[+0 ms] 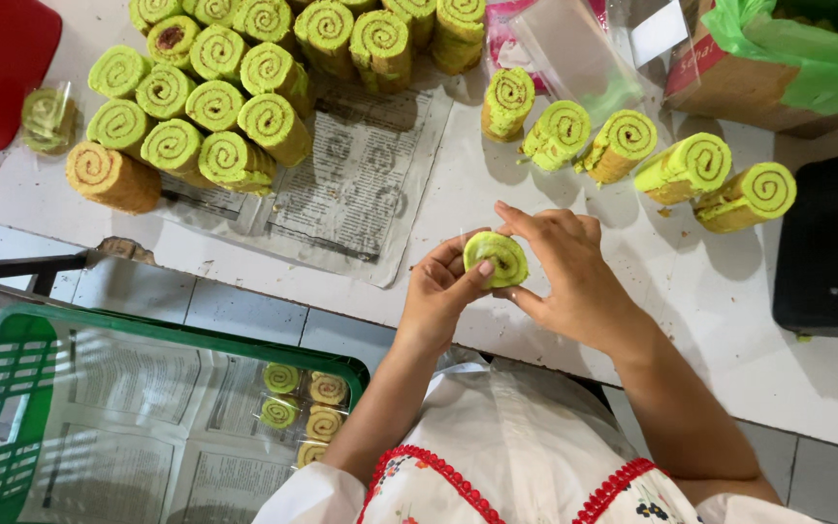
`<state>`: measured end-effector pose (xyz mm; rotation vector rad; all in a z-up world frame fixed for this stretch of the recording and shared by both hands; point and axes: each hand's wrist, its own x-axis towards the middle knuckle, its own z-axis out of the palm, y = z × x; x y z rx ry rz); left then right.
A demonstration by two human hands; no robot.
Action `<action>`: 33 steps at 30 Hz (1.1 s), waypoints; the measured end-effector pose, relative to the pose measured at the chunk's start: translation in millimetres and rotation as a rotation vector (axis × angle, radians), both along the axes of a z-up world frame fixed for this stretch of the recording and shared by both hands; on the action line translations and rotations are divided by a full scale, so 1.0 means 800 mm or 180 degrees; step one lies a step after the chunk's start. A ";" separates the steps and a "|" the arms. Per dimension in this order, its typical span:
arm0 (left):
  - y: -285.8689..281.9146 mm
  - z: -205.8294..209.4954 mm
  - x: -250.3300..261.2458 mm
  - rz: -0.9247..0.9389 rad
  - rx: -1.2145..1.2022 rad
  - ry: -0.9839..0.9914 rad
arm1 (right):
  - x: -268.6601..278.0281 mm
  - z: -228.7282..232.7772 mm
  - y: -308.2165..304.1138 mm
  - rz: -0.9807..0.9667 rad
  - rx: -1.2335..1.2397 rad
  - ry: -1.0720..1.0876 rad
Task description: The person wraps green spiral cake rolls in clear plastic bags using a tape dispenser to seal them. The wrapped rolls are placed into a green basket. The person repeats this process for multiple rolls.
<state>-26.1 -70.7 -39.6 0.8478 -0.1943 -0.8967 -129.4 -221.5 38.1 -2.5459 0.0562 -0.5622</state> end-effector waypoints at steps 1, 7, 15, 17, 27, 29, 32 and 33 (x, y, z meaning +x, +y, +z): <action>0.000 -0.007 0.000 -0.0005 0.0002 0.0003 | -0.004 0.008 -0.003 -0.0005 0.0002 0.0003; 0.008 -0.011 0.004 0.0128 0.0049 0.0062 | -0.031 0.007 -0.052 -0.0146 0.2306 0.1036; -0.002 -0.019 0.003 0.0322 0.0372 -0.0626 | -0.032 -0.051 -0.066 0.0202 0.3005 0.0694; -0.004 0.000 -0.004 0.0402 0.0442 -0.0738 | -0.028 -0.039 -0.057 0.0233 0.2835 0.0772; -0.011 0.033 -0.023 0.0405 0.0597 -0.0898 | -0.012 -0.009 -0.025 0.0096 0.2279 0.1308; -0.012 0.035 -0.024 0.0343 0.0545 -0.0845 | -0.011 -0.004 -0.025 0.0103 0.2235 0.1431; -0.011 0.033 -0.024 0.0195 0.0426 -0.0767 | -0.009 0.014 -0.022 0.0037 0.2079 0.1721; -0.010 0.031 -0.023 0.0109 0.0366 -0.0740 | -0.008 0.022 -0.020 -0.0034 0.1973 0.1893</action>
